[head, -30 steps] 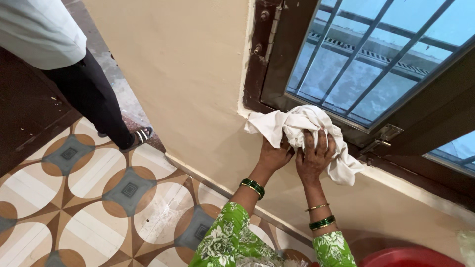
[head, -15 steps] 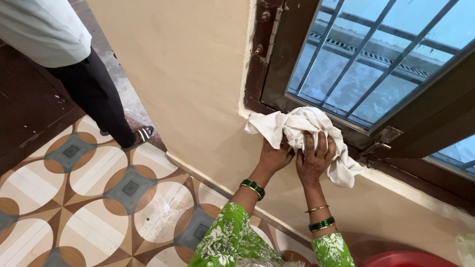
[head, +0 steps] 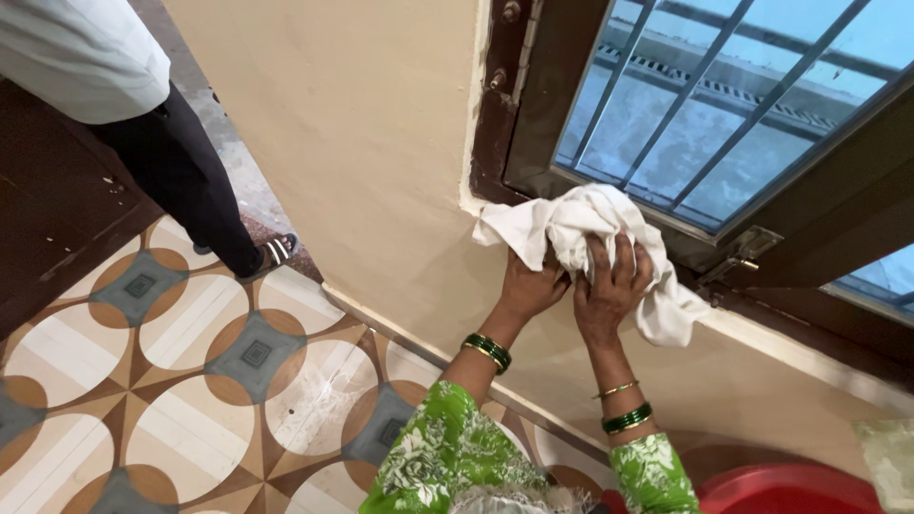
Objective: The person wipes a dark brown window frame and the glass panes with a white cloth, moving the cloth along the horizontal and vertical edges.
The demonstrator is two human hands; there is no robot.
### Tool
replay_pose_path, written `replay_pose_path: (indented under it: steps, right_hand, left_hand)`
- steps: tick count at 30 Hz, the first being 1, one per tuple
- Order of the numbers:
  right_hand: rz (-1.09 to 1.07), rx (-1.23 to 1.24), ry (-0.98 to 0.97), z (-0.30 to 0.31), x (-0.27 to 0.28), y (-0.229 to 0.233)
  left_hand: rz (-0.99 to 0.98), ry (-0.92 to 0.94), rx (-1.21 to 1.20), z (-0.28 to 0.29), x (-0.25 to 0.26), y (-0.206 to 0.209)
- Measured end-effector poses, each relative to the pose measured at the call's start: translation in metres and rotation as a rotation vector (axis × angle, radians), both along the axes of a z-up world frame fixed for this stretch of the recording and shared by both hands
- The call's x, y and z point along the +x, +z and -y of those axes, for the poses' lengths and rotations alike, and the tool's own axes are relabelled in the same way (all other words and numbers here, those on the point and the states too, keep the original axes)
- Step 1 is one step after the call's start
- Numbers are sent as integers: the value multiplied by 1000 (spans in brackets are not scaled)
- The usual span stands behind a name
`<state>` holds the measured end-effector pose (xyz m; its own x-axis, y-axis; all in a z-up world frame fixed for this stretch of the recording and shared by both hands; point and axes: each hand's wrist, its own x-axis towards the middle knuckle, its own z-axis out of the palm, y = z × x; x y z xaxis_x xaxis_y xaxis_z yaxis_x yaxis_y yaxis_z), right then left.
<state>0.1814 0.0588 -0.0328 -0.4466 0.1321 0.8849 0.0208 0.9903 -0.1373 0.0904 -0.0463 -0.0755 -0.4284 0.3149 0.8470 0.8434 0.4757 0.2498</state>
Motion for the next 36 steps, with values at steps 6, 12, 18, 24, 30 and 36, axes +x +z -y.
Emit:
replay_pose_path:
  steps: [6,12,18,24,30,36]
  right_hand:
    - [42,88,143,20,-19,78]
    - [126,225,37,50,-68,84]
    - [-13,220,63,49,-92,11]
    - [-35,191,92,48,-98,2]
    - [-34,190,63,52,-96,5]
    - [-23,165,89,52,-96,5]
  left_hand:
    - [42,33,143,23,-37,42]
    - [150,244,-73,45,-94,17]
    - [493,143,19,38,-109,-28]
    - [419,154,-46,40,-104,-25]
    - [314,188,-44,40,-105,-30]
    - [495,132,-12,41,-104,-24]
